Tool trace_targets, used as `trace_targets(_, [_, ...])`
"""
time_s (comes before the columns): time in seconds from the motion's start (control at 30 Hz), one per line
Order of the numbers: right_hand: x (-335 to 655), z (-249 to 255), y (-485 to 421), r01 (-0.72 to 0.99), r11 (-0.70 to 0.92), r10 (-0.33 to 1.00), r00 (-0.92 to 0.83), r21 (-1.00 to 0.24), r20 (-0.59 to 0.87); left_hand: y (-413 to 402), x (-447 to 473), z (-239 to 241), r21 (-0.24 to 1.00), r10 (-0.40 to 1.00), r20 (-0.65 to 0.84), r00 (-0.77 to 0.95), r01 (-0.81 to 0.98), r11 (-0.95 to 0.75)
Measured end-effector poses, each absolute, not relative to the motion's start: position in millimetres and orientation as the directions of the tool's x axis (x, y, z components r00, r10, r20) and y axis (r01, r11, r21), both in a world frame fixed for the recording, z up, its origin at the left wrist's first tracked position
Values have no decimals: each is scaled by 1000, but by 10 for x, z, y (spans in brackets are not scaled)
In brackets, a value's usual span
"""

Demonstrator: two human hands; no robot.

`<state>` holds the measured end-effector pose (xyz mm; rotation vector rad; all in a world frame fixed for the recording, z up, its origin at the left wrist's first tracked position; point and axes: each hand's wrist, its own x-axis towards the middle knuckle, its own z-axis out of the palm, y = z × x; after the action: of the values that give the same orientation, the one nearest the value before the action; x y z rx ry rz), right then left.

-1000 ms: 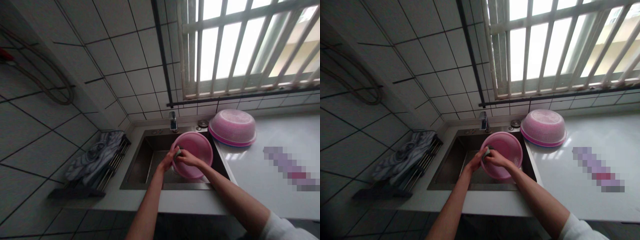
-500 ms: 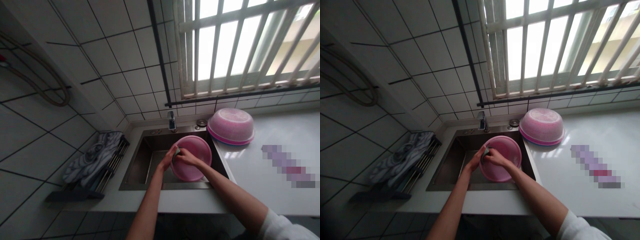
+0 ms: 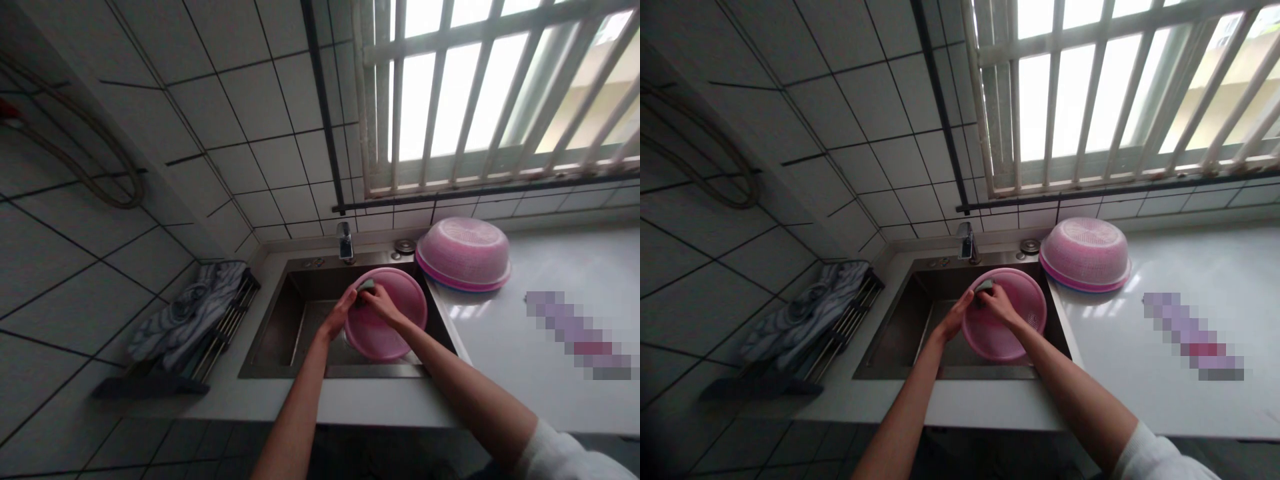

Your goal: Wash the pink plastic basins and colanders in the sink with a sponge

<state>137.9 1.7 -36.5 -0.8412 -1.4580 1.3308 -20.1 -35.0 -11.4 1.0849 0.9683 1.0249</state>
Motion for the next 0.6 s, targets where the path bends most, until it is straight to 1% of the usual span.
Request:
trace_targets(0.03, [1395, -352, 26, -118, 157, 939, -290, -981, 185, -346, -196, -116, 974, 961, -106, 254, -169, 152])
trace_targets(0.07, [1399, -344, 25, -118, 148, 932, -316, -982, 179, -343, -196, -118, 975, 962, -102, 254, -168, 148])
trace_targets(0.17, [1357, -336, -28, -80, 150, 842, -512, -985, 170, -334, -222, -124, 986, 972, -87, 219, -122, 116])
trace_targets(0.23, [1324, -330, -63, -68, 155, 791, -590, -986, 165, -329, -242, -129, 993, 977, -69, 203, -80, 87])
trace_targets(0.3, [1324, -312, -64, -94, 147, 825, -538, -985, 175, -323, -243, -135, 995, 977, -58, 207, -70, 73])
trace_targets(0.37, [1355, -290, -32, -132, 141, 896, -405, -981, 183, -320, -225, -137, 991, 970, -62, 234, -101, 88])
trace_targets(0.43, [1386, -280, 0, -149, 136, 935, -308, -979, 176, -320, -206, -133, 985, 963, -74, 260, -129, 111])
trace_targets(0.5, [1389, -290, 5, -137, 136, 931, -322, -981, 174, -324, -204, -126, 987, 964, -79, 255, -119, 113])
trace_targets(0.6, [1347, -329, -34, -85, 151, 861, -479, -985, 173, -333, -229, -116, 995, 976, -71, 208, -58, 84])
